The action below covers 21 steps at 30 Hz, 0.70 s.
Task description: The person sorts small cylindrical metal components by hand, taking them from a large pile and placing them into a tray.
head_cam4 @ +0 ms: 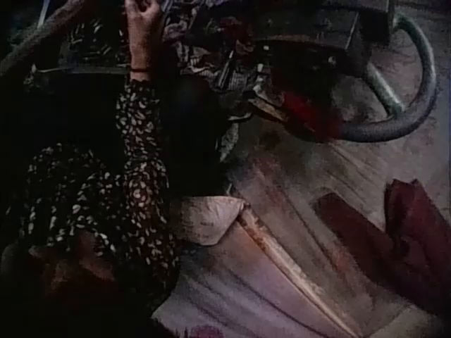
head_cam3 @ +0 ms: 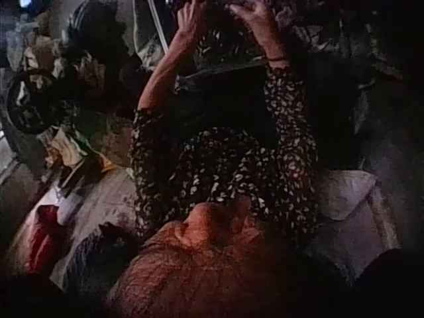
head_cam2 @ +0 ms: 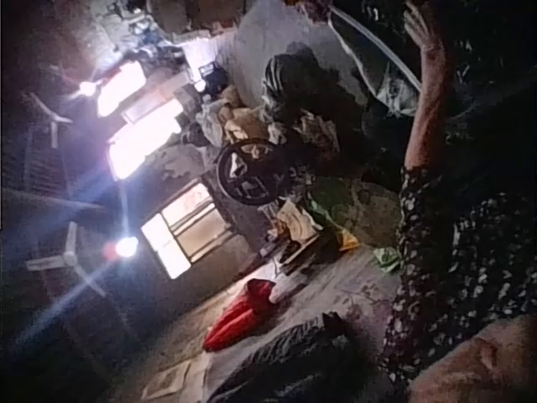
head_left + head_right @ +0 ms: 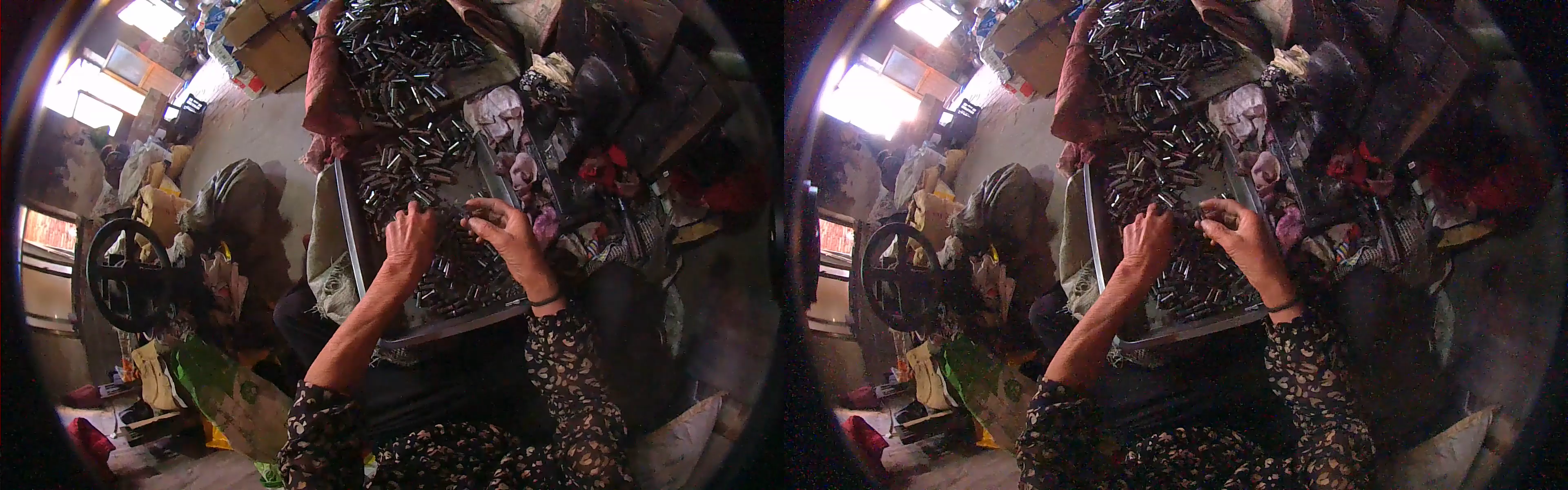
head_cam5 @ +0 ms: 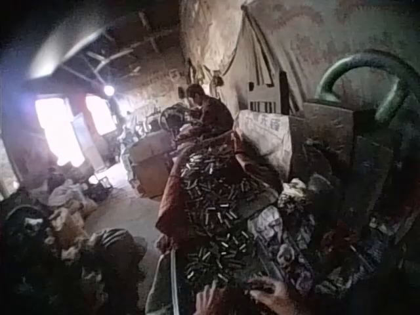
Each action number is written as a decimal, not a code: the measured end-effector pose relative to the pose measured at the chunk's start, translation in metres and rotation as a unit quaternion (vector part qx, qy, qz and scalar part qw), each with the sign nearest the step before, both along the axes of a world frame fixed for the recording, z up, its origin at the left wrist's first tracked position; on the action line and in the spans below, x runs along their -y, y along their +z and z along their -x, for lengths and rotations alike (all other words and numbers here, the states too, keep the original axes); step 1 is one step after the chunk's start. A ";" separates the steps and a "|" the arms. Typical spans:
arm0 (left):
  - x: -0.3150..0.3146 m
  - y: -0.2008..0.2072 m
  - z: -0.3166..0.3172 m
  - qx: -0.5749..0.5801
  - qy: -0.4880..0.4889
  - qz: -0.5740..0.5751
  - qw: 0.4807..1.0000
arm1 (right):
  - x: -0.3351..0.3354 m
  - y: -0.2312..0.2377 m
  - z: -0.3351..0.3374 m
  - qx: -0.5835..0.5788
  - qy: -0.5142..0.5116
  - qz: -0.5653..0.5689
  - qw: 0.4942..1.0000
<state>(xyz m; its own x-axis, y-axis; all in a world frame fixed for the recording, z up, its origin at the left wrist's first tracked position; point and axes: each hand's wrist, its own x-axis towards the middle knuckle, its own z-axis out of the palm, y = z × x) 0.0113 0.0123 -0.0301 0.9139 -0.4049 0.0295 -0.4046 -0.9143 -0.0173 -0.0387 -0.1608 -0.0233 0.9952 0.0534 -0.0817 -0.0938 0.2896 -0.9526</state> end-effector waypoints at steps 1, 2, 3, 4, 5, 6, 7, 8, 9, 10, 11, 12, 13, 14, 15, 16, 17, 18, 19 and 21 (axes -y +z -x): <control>0.000 0.002 -0.001 -0.025 0.013 0.032 0.999 | 0.002 -0.004 -0.001 -0.006 -0.003 0.060 0.998; 0.000 0.005 -0.002 -0.051 0.026 0.064 0.996 | 0.005 -0.006 -0.001 -0.013 -0.005 0.119 0.993; -0.004 0.009 -0.002 -0.051 0.027 0.062 0.996 | 0.002 -0.002 0.000 -0.013 -0.004 0.118 0.993; -0.009 0.013 -0.002 -0.140 0.069 0.164 0.974 | -0.001 0.004 0.001 0.038 -0.023 0.182 0.982; -0.013 0.017 0.000 -0.226 0.110 0.263 0.932 | -0.004 0.008 0.002 0.088 -0.041 0.244 0.965; -0.013 0.034 0.004 -0.266 0.108 0.337 0.897 | -0.006 0.009 0.003 0.090 -0.041 0.243 0.965; -0.013 0.040 0.006 -0.268 0.107 0.338 0.896 | -0.006 0.007 0.003 0.088 -0.036 0.247 0.964; -0.013 0.044 0.008 -0.348 0.131 0.403 0.836 | -0.006 0.006 0.003 0.085 -0.032 0.251 0.964; -0.016 0.046 0.009 -0.423 0.157 0.462 0.764 | -0.007 0.005 0.003 0.085 -0.031 0.251 0.964; -0.018 0.046 0.011 -0.422 0.158 0.463 0.763 | -0.008 0.005 0.003 0.092 -0.012 0.260 0.961; -0.019 0.045 0.013 -0.433 0.155 0.493 0.739 | -0.009 0.004 0.002 0.100 0.006 0.268 0.958; -0.019 0.047 0.014 -0.443 0.151 0.522 0.713 | -0.011 0.000 0.002 0.100 0.005 0.270 0.958; -0.019 0.047 0.014 -0.443 0.149 0.523 0.713 | -0.014 -0.007 0.001 0.131 -0.017 0.253 0.958; -0.019 0.047 0.014 -0.452 0.150 0.521 0.709 | -0.015 -0.011 0.001 0.162 -0.039 0.236 0.957; -0.020 0.046 0.015 -0.459 0.154 0.518 0.705 | -0.018 -0.010 0.002 0.162 -0.038 0.235 0.958; -0.022 0.045 0.015 -0.459 0.155 0.519 0.705 | -0.020 -0.009 0.002 0.144 -0.031 0.215 0.965; -0.024 0.045 0.016 -0.462 0.156 0.517 0.703 | -0.021 -0.007 0.003 0.125 -0.023 0.195 0.972; -0.024 0.045 0.016 -0.467 0.155 0.516 0.701 | -0.020 -0.005 0.003 0.125 -0.024 0.196 0.972; -0.024 0.046 0.016 -0.467 0.154 0.516 0.701 | -0.018 -0.003 0.003 0.102 -0.023 0.193 0.976; -0.024 0.048 0.017 -0.435 0.154 0.477 0.748 | -0.014 0.003 0.003 0.079 -0.022 0.190 0.978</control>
